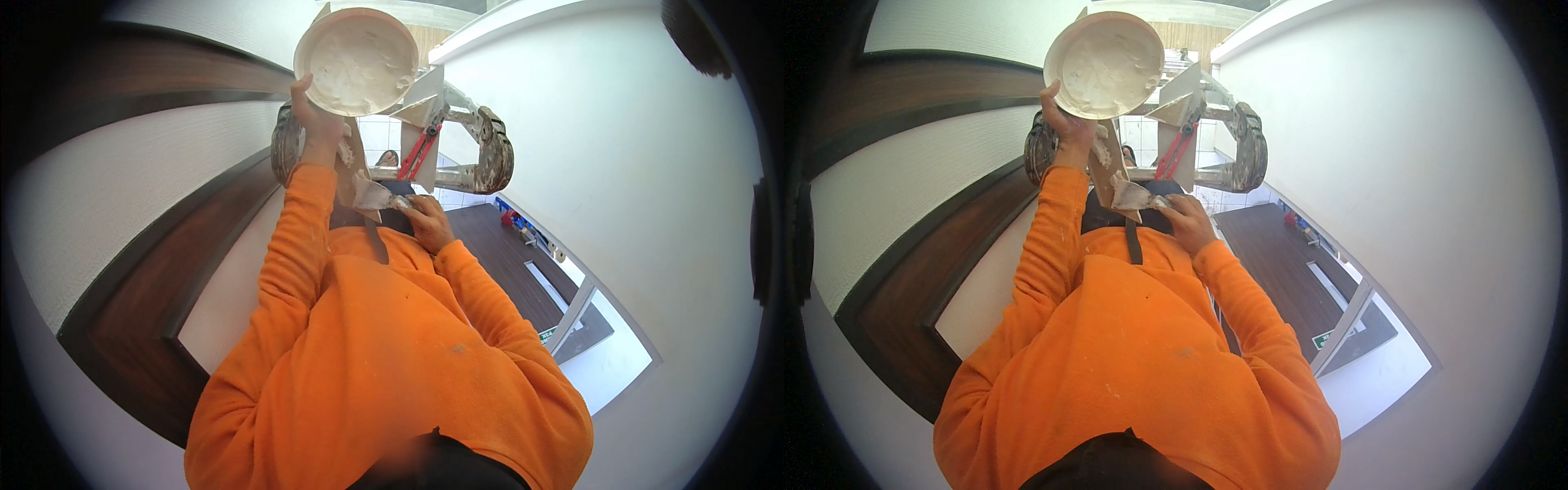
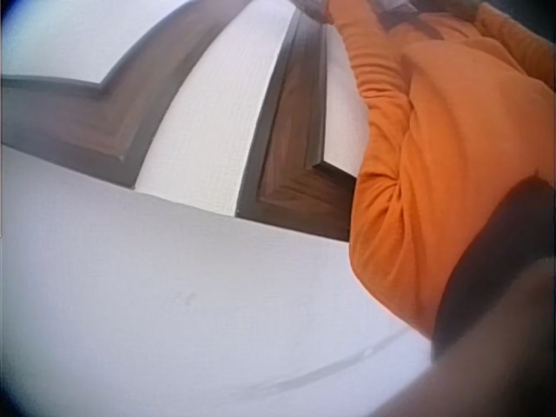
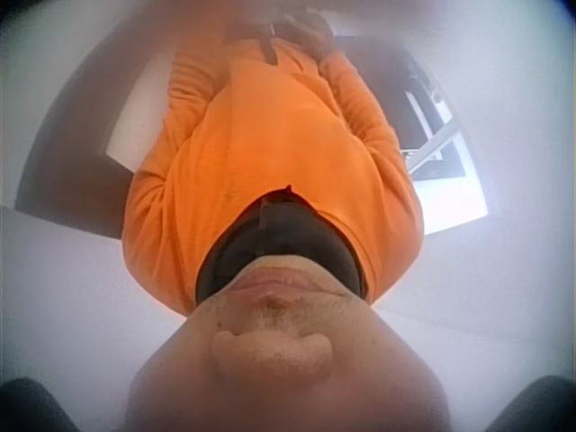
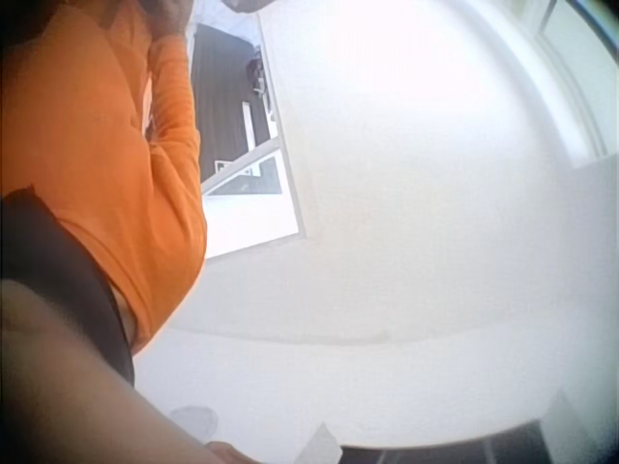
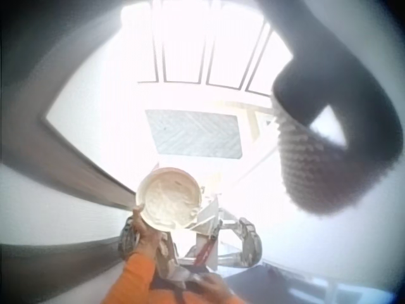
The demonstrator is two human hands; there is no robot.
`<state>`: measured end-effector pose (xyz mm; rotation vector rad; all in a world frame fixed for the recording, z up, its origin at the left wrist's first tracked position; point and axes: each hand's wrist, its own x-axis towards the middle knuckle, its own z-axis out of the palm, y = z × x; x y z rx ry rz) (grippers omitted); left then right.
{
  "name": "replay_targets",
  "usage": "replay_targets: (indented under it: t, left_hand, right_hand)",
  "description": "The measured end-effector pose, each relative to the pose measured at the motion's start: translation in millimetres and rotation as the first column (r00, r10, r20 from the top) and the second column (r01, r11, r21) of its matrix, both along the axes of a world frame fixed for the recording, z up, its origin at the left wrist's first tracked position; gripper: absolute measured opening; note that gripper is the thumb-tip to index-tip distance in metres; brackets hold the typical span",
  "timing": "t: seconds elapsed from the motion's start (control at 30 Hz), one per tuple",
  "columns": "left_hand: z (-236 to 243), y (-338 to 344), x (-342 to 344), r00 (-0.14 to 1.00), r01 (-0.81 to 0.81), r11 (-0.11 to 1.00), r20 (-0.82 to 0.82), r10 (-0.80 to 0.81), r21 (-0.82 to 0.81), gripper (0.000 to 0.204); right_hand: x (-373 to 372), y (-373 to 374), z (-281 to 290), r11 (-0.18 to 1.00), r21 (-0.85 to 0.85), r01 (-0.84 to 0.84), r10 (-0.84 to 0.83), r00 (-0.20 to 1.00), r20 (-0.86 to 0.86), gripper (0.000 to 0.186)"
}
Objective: The person measures and marks a ceiling panel with a utility knife, then applies adhesive to the panel using a putty knife and container. The person lifts and positions the panel against the ceiling, pressing it into place.
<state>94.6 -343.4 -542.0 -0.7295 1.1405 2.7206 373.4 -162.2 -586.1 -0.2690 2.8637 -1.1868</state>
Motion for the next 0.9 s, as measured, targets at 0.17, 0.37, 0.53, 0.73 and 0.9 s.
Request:
replay_targets:
  t: [0.17, 0.37, 0.53, 0.73, 0.9]
  left_hand:
    - [-1.3, -1.1, -0.2, 1.000, 0.011, 1.000, 0.013, -0.011, -0.022, 0.082]
    - [-3.1, -1.6, 0.8, 1.000, 0.022, 0.999, -0.001, -0.022, -0.031, 0.083]
    - [-2.6, -3.0, 0.7, 1.000, 0.016, 1.000, 0.021, -0.016, -0.017, 0.083]
    - [-7.8, -4.0, -1.7, 0.999, -0.026, 0.999, 0.028, 0.025, 0.031, 0.081]
    - [-7.7, -6.3, -2.9, 1.000, -0.005, 0.999, -0.016, 0.005, 0.046, 0.079]
  right_hand:
    - [11.1, 14.2, 5.0, 1.000, -0.004, 0.002, -0.001, 0.998, 0.067, 0.040]
    - [28.3, 24.4, 6.0, 0.999, 0.003, 0.052, -0.053, 0.997, 0.061, 0.043]
    - [41.8, 37.4, 10.2, 0.998, -0.002, 0.064, -0.064, 0.998, 0.028, 0.042]
    - [26.3, 19.3, 22.9, 0.988, -0.099, 0.116, -0.114, 0.993, 0.022, 0.035]
    - [18.9, 10.2, 26.7, 0.987, -0.101, 0.122, -0.121, 0.993, 0.007, 0.033]
